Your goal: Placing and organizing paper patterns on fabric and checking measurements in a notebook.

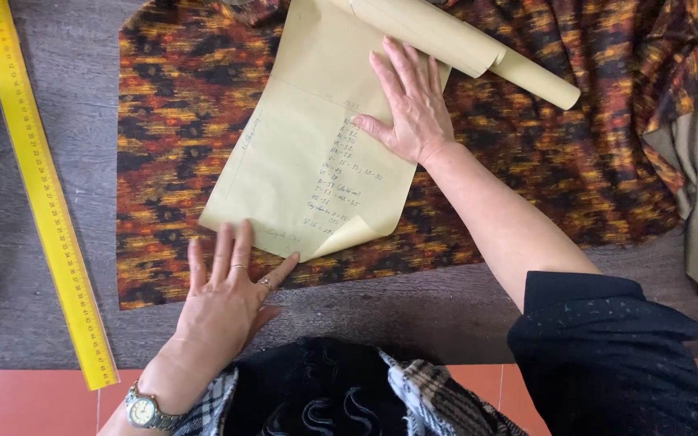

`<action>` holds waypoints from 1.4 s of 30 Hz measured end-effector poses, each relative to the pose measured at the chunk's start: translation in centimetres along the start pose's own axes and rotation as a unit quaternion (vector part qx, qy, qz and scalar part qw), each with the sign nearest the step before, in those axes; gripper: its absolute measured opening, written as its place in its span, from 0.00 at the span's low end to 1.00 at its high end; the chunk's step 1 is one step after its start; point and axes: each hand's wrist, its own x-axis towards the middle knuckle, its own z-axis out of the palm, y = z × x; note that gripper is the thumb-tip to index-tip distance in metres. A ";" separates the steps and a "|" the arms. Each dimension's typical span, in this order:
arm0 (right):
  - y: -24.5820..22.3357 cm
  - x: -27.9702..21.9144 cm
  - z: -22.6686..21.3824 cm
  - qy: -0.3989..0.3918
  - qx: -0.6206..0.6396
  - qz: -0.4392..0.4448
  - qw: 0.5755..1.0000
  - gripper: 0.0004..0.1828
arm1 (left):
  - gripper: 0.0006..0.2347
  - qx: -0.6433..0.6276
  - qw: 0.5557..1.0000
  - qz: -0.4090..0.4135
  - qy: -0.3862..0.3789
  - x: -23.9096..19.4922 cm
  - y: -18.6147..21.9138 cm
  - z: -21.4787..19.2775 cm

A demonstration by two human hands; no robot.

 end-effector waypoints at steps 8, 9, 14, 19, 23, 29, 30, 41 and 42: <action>-0.6 0.0 -0.3 0.006 0.007 0.001 1.000 0.52 | 0.34 -0.065 0.991 0.035 0.111 0.8 2.6 1.2; -0.5 0.2 -0.5 0.013 0.007 -0.003 1.000 0.51 | 0.34 -0.069 0.996 0.027 0.048 1.0 3.0 1.5; 0.2 0.1 0.5 0.102 -0.024 -0.050 0.993 0.47 | 0.35 -0.052 0.998 -0.013 0.036 2.0 5.2 4.8; -1.3 0.7 -2.2 0.026 -0.008 -0.004 1.000 0.47 | 0.30 0.053 0.990 -0.026 0.129 3.8 6.0 9.3; -1.5 0.7 -2.7 0.011 0.010 0.007 1.000 0.47 | 0.27 -0.007 0.837 0.048 -0.545 12.1 4.0 -7.3; -1.5 0.5 -2.3 -0.014 0.021 0.018 1.000 0.47 | 0.26 -0.028 0.802 0.067 -0.593 13.3 3.4 -9.4; -1.6 0.5 -2.3 0.004 0.023 0.014 1.000 0.46 | 0.27 -0.031 0.807 0.076 -0.584 13.0 3.4 -8.9; -1.1 1.6 -3.2 0.006 -0.084 0.037 0.996 0.28 | 0.26 -0.010 0.921 0.058 -0.384 9.4 4.4 -2.2; -0.9 2.1 -3.7 0.049 -0.100 0.040 0.993 0.30 | 0.26 0.007 0.933 0.072 -0.353 9.2 4.3 -2.5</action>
